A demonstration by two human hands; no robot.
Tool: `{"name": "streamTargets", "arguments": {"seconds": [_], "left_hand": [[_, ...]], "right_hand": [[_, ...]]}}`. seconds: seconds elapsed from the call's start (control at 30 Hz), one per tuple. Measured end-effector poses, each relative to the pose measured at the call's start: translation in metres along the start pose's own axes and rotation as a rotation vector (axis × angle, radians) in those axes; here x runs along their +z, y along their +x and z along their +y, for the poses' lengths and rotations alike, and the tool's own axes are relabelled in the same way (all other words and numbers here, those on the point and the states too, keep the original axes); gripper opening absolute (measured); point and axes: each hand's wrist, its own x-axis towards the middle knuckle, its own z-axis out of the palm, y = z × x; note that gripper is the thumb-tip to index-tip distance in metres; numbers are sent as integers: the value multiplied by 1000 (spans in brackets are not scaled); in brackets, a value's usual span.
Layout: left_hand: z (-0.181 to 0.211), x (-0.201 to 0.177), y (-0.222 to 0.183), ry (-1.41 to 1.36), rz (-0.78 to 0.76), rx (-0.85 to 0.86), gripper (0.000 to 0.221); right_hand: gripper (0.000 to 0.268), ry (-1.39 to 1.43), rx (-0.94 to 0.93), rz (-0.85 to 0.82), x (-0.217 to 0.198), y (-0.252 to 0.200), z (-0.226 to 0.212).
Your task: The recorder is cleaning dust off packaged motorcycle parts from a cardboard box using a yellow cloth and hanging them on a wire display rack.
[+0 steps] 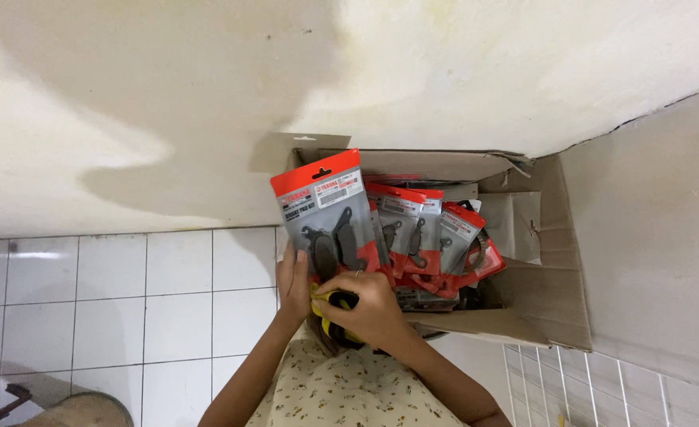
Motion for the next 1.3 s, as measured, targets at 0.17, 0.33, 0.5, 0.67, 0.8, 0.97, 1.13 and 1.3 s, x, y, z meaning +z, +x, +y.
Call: {"name": "streamTargets", "arguments": {"seconds": [0.17, 0.33, 0.5, 0.67, 0.8, 0.97, 1.13, 1.3], "left_hand": [[1, -1, 0, 68, -79, 35, 50], [15, 0, -2, -13, -101, 89, 49], [7, 0, 2, 2, -60, 66, 45], [16, 1, 0, -66, -18, 77, 40], [21, 1, -1, -32, 2, -10, 39], [6, -6, 2, -190, 12, 91, 43], [4, -13, -4, -241, 42, -6, 67], [-72, -18, -23, -942, 5, -90, 58]], "right_hand": [[17, 38, -15, 144, -13, 10, 12], [23, -92, -34, 444, -23, 26, 0], [60, -452, -186, 307, 4, 8, 9], [59, -470, -39, 165, -4, -12, 2], [56, -392, 88, 62, -21, -14, 0], [44, -24, 50, -210, -57, -16, 31], [38, 300, -113, -168, -74, -46, 83], [64, 581, 380, 267, -62, -57, 98]]}}
